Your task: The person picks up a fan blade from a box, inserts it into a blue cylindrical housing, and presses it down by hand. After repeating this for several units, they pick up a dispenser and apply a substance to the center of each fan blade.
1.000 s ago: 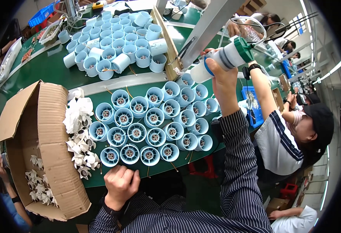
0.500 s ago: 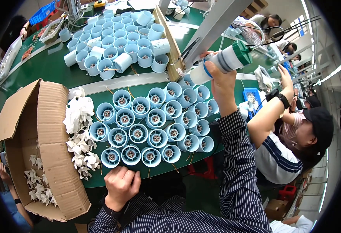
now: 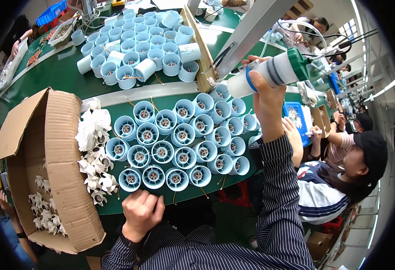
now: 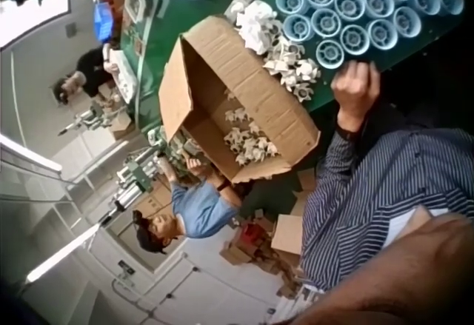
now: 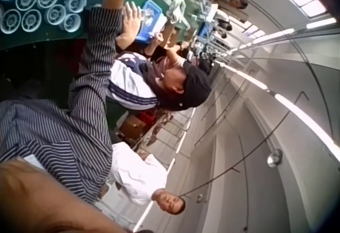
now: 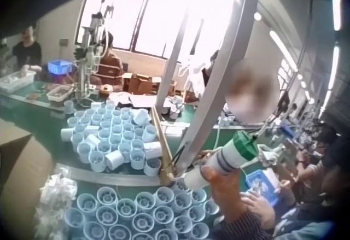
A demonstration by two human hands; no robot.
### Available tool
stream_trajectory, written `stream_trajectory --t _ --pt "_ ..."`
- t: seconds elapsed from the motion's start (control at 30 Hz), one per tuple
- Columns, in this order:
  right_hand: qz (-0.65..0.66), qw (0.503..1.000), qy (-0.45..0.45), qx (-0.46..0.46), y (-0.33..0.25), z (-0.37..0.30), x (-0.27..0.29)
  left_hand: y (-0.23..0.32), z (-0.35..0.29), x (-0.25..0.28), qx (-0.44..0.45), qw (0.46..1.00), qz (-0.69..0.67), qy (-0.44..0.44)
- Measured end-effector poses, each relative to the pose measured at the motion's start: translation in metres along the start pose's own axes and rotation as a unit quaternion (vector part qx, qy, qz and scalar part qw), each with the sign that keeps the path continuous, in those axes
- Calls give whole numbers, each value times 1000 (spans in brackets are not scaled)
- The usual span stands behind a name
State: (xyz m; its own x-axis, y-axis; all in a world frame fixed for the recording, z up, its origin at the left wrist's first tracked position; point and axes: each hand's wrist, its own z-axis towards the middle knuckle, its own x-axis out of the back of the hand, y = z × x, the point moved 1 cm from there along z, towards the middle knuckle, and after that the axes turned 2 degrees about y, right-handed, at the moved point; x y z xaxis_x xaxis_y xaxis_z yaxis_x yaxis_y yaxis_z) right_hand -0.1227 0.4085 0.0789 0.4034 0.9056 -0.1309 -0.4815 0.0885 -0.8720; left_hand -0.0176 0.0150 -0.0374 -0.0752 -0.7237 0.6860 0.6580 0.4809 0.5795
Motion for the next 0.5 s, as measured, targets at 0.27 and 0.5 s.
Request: stream_trajectory --t 0.27,0.5 --pt "34 996 -77 -36 5 -9 -37 -2 -1 0 -4 1000 17 0" --pt "31 995 -68 -66 18 -17 -40 -1 0 2 -11 1000 -2 -2"
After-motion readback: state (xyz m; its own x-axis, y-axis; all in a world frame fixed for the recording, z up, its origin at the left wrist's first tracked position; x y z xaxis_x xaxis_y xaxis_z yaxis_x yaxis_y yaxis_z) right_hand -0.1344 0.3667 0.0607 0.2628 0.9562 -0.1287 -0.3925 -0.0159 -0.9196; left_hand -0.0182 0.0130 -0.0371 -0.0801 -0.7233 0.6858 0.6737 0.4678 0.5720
